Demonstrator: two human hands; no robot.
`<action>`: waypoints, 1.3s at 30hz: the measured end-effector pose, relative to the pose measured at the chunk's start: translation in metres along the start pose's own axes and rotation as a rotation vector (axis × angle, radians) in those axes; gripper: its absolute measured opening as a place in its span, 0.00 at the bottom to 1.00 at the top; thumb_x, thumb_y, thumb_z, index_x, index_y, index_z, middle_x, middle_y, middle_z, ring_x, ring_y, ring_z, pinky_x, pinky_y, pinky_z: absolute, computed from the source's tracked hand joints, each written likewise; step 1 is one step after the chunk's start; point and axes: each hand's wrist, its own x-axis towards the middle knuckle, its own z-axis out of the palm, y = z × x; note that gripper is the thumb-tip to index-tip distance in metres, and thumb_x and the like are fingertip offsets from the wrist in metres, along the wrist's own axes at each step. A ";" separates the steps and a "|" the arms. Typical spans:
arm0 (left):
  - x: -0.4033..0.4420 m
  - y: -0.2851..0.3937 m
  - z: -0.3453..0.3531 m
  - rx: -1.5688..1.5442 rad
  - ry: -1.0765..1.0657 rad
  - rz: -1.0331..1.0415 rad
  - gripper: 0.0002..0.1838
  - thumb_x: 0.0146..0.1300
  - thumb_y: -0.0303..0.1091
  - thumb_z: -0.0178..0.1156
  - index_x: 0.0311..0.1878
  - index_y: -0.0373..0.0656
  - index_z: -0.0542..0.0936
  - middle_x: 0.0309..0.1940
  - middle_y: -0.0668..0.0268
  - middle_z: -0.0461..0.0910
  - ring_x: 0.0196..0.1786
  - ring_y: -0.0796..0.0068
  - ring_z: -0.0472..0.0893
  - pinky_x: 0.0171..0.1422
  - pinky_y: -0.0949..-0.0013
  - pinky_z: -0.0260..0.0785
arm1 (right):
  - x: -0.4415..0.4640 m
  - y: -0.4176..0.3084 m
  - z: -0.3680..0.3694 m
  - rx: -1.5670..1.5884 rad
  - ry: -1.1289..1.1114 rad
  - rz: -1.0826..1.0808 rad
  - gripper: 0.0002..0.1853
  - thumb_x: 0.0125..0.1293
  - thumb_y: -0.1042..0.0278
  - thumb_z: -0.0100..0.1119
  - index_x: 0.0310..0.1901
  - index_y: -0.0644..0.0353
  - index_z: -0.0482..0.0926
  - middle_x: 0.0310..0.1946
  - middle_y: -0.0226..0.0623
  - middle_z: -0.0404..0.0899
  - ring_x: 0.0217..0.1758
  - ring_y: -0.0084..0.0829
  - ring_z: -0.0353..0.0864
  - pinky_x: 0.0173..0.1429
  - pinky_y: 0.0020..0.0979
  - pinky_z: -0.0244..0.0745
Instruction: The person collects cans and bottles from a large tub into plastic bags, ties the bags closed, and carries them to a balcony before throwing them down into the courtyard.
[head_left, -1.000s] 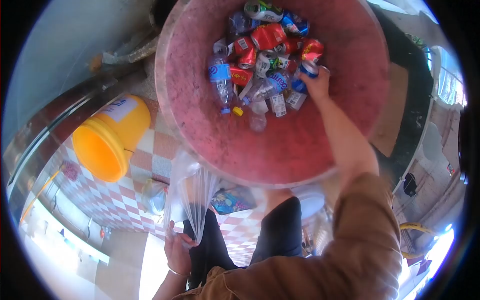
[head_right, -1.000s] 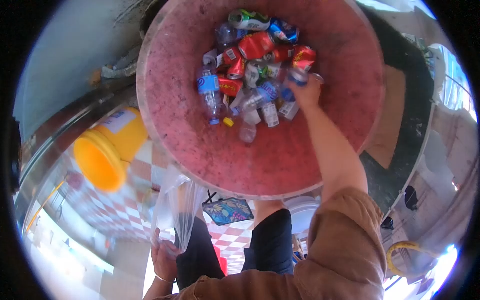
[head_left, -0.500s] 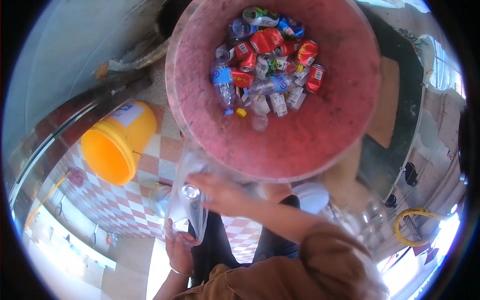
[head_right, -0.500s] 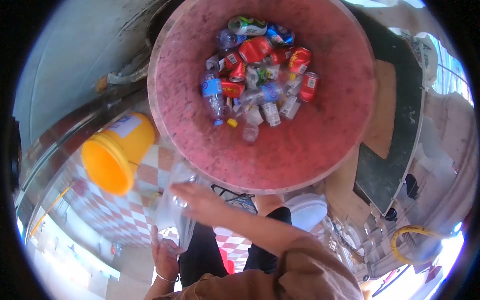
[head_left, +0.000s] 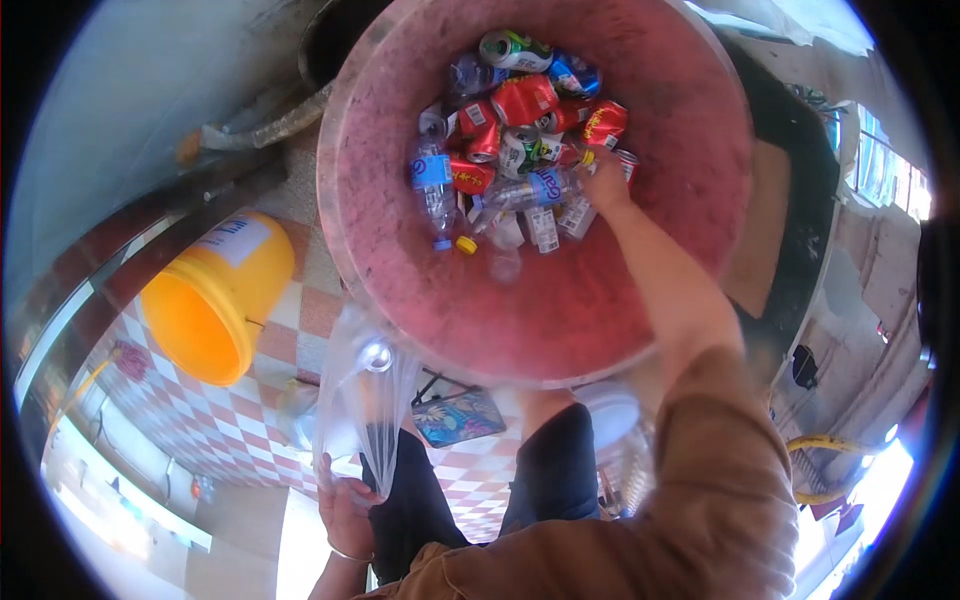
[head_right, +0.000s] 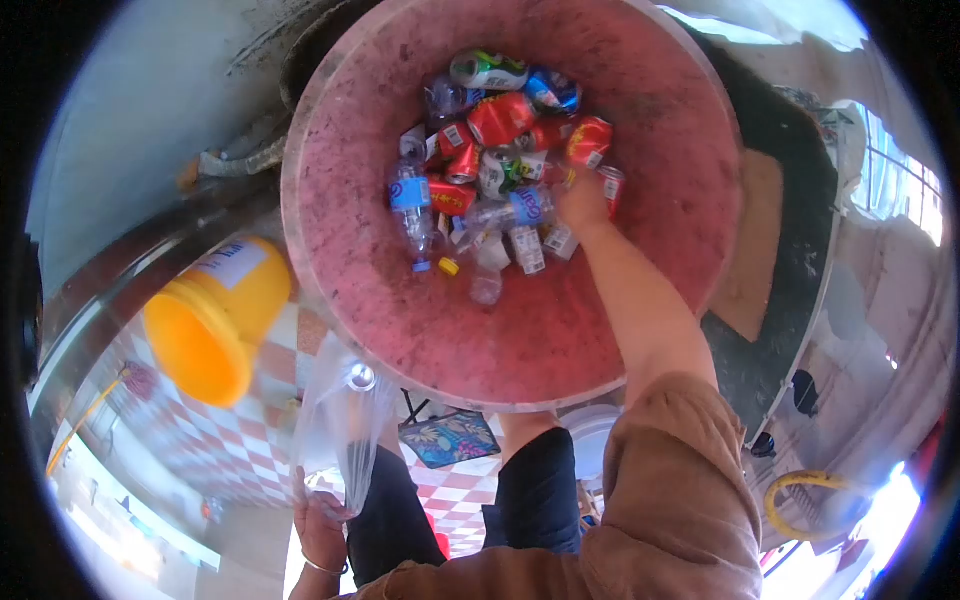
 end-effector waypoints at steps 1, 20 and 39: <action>0.002 -0.003 0.001 -0.004 -0.007 -0.009 0.28 0.68 0.34 0.47 0.70 0.41 0.55 0.28 0.63 0.75 0.26 0.74 0.76 0.33 0.70 0.74 | 0.015 0.008 0.004 0.090 0.062 0.052 0.21 0.57 0.65 0.62 0.51 0.64 0.73 0.45 0.50 0.78 0.50 0.43 0.78 0.55 0.36 0.71; 0.016 0.008 0.023 -0.087 -0.167 0.062 0.24 0.68 0.38 0.51 0.65 0.42 0.63 0.18 0.66 0.71 0.25 0.70 0.75 0.41 0.65 0.71 | -0.129 -0.125 -0.044 1.616 -0.791 0.454 0.28 0.62 0.68 0.61 0.62 0.55 0.64 0.56 0.35 0.71 0.59 0.33 0.71 0.62 0.38 0.70; 0.016 0.002 0.004 -0.081 -0.143 0.036 0.28 0.68 0.35 0.46 0.70 0.46 0.56 0.21 0.69 0.69 0.25 0.78 0.70 0.33 0.73 0.67 | 0.028 -0.133 0.050 -0.045 0.001 -0.209 0.46 0.50 0.59 0.69 0.67 0.62 0.55 0.64 0.53 0.61 0.68 0.50 0.59 0.70 0.43 0.55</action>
